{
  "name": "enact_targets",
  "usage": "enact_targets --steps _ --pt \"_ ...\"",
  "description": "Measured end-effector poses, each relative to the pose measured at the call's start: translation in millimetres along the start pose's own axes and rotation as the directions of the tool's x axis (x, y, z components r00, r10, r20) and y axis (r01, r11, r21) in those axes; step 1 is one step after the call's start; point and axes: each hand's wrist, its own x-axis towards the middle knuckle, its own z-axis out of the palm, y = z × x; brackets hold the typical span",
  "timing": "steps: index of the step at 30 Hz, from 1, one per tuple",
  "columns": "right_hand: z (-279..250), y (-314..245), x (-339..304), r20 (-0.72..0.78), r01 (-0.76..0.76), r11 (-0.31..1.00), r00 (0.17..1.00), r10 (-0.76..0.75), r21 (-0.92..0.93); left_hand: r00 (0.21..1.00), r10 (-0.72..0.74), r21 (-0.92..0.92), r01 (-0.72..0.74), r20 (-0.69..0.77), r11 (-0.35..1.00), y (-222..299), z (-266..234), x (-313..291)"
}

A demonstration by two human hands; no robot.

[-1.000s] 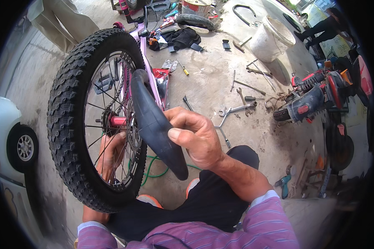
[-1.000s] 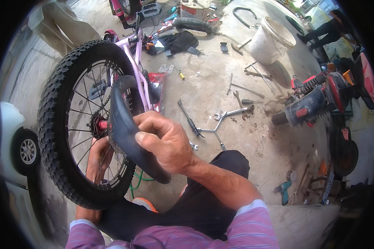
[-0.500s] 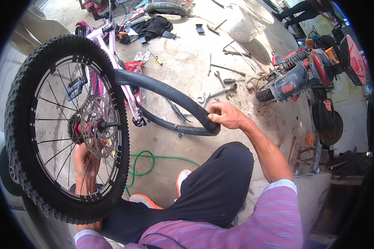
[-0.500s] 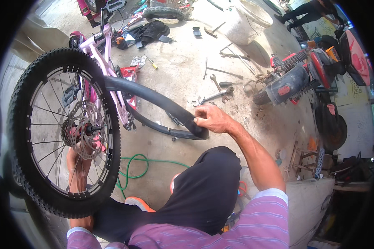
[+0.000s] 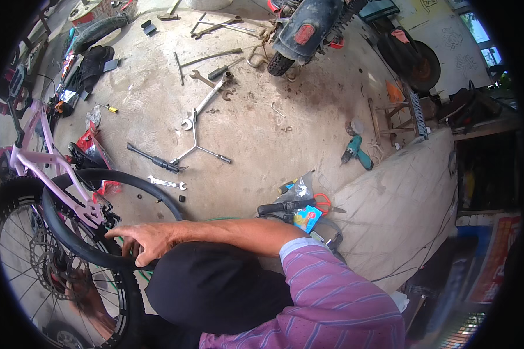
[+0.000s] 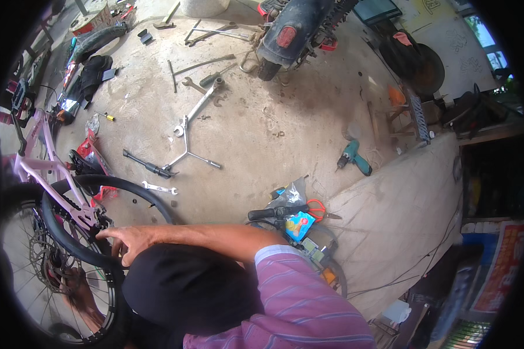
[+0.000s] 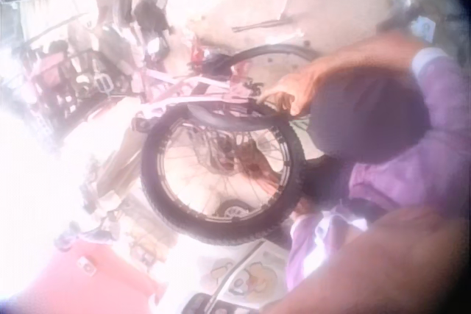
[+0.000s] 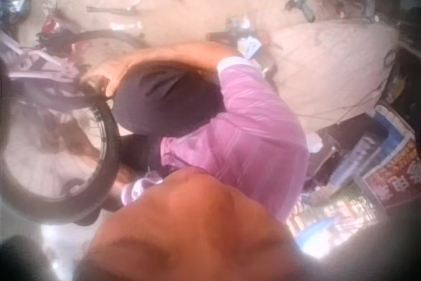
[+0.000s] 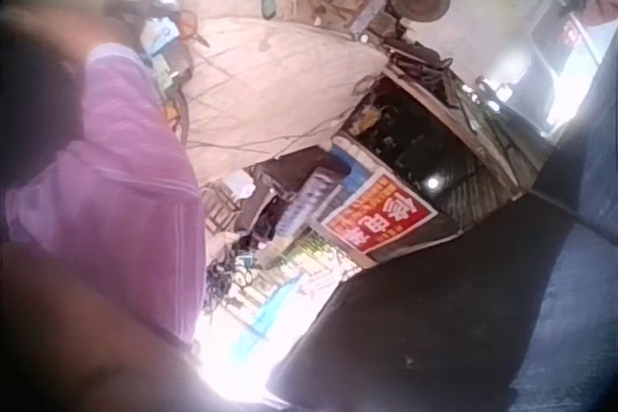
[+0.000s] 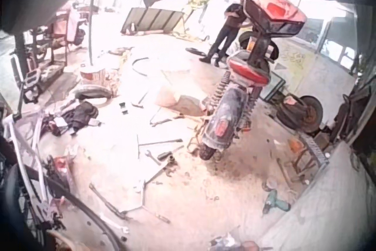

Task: The person removes the inner tube from a bicycle tire, applies sealant to the inside of the tire, and reinserts the inner tube. They then fit the tire back onto the rim and adjust it by hand.

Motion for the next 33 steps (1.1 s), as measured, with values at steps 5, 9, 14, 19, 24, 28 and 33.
enact_targets --steps 5,9,14,19,24,28,33 --pt "7.7 37.4 -10.3 0.128 0.059 0.957 0.992 -0.024 -0.283 0.992 0.030 0.084 -0.020 -0.124 0.996 -0.2 7.4 -0.5" --pt "-3.1 70.0 -83.9 0.140 -0.087 0.857 0.973 0.182 -0.508 0.990 0.000 0.103 0.015 -0.141 0.995 8.2 7.1 -0.8" --pt "-63.8 74.8 -194.7 -0.216 -0.343 0.812 0.938 0.271 -0.473 0.982 -0.024 0.114 0.046 -0.188 0.992 11.3 12.3 -8.4" --pt "-165.1 -13.3 -316.6 -0.817 -0.252 0.968 0.560 0.137 -0.010 0.972 -0.049 0.122 0.079 -0.229 0.989 15.1 16.2 -14.1" --pt "-211.9 -51.4 -431.4 -0.921 0.313 0.948 0.383 -0.072 0.057 0.969 -0.088 0.120 0.118 -0.231 0.986 10.9 16.0 -7.6" --pt "-215.1 -45.0 -479.2 -1.000 0.318 0.948 0.014 -0.004 0.001 0.965 -0.097 0.113 0.128 -0.245 0.985 6.6 15.9 -12.7" --pt "-220.0 15.6 -540.1 -0.798 -0.246 0.862 -0.546 0.254 0.442 0.974 -0.062 0.102 0.086 -0.218 0.991 -8.8 16.6 -11.5"
